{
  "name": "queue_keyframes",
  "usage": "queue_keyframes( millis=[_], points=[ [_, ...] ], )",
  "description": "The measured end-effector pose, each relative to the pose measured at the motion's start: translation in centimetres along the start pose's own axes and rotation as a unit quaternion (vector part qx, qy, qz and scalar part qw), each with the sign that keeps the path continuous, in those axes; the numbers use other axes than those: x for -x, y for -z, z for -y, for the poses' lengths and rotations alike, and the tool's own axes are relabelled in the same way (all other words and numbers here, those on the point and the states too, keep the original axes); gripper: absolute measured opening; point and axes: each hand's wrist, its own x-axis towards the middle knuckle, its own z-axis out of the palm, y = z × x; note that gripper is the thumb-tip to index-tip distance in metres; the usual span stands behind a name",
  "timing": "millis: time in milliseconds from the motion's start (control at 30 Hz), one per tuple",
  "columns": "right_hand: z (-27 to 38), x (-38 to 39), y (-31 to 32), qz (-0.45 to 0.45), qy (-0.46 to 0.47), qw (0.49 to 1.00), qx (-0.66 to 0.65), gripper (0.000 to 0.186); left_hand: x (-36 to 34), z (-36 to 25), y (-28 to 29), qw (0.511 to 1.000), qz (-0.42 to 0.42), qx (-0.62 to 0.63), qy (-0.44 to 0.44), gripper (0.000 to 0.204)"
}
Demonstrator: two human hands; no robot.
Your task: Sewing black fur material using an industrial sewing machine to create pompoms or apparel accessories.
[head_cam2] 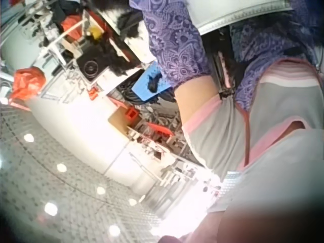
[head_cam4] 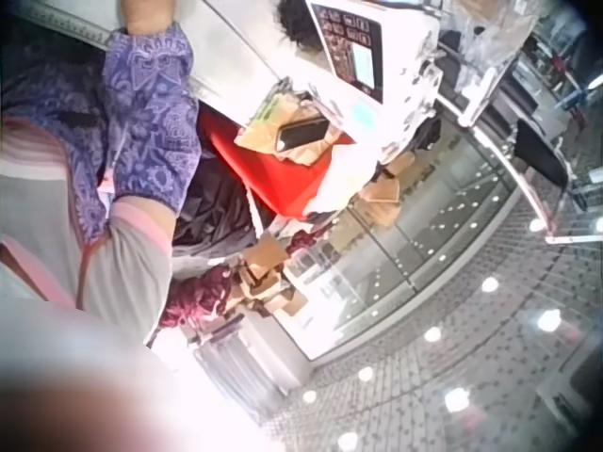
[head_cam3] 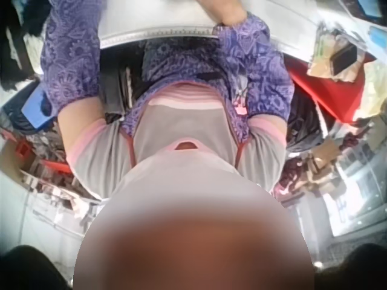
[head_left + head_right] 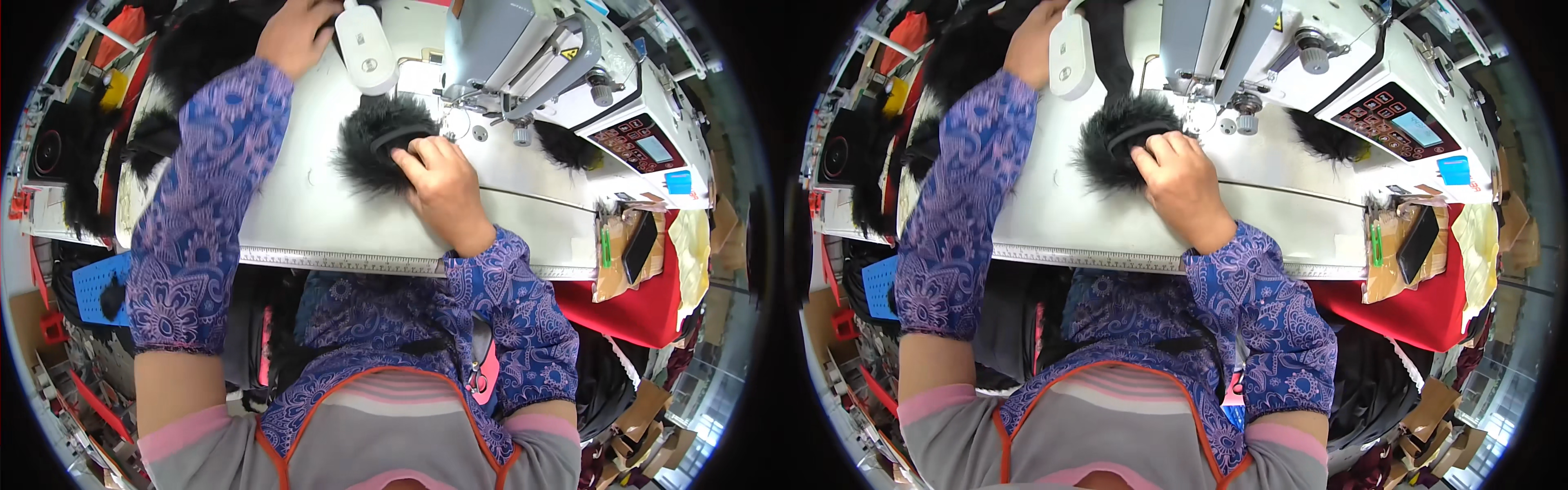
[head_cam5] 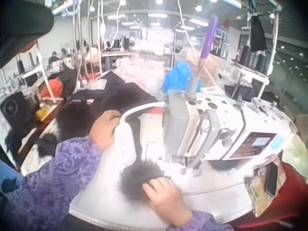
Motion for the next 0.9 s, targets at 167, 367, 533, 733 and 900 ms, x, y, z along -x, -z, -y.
queue_keyframes(
  millis=[167, 367, 533, 733, 900],
  points=[
    [0.3, 0.1, 0.4, 0.02, -0.02, 0.998, -0.05, 0.045, 6.9, -7.6, 0.3, 0.969, 0.052, 0.175, -0.169, 0.021],
    [-1.2, 1.2, 1.2, 0.05, -0.006, 0.99, -0.133, 0.036, 8.9, -8.7, -1.1, 0.985, 0.083, 0.108, -0.108, 0.016],
    [-3.7, 1.7, 1.7, 0.088, 0.011, 0.969, -0.23, 0.022, 7.6, -9.9, -2.7, 0.986, 0.102, 0.099, -0.092, 0.012],
    [-7.3, 1.8, 3.2, 0.029, -0.045, 0.993, -0.109, 0.017, 3.1, -8.9, -5.9, 0.97, 0.104, 0.179, -0.13, 0.013],
    [-7.7, 2.0, 2.8, -0.012, -0.05, 0.997, -0.049, 0.013, 4.0, -8.2, -6.2, 0.963, 0.06, 0.203, -0.165, 0.017]
  ],
)
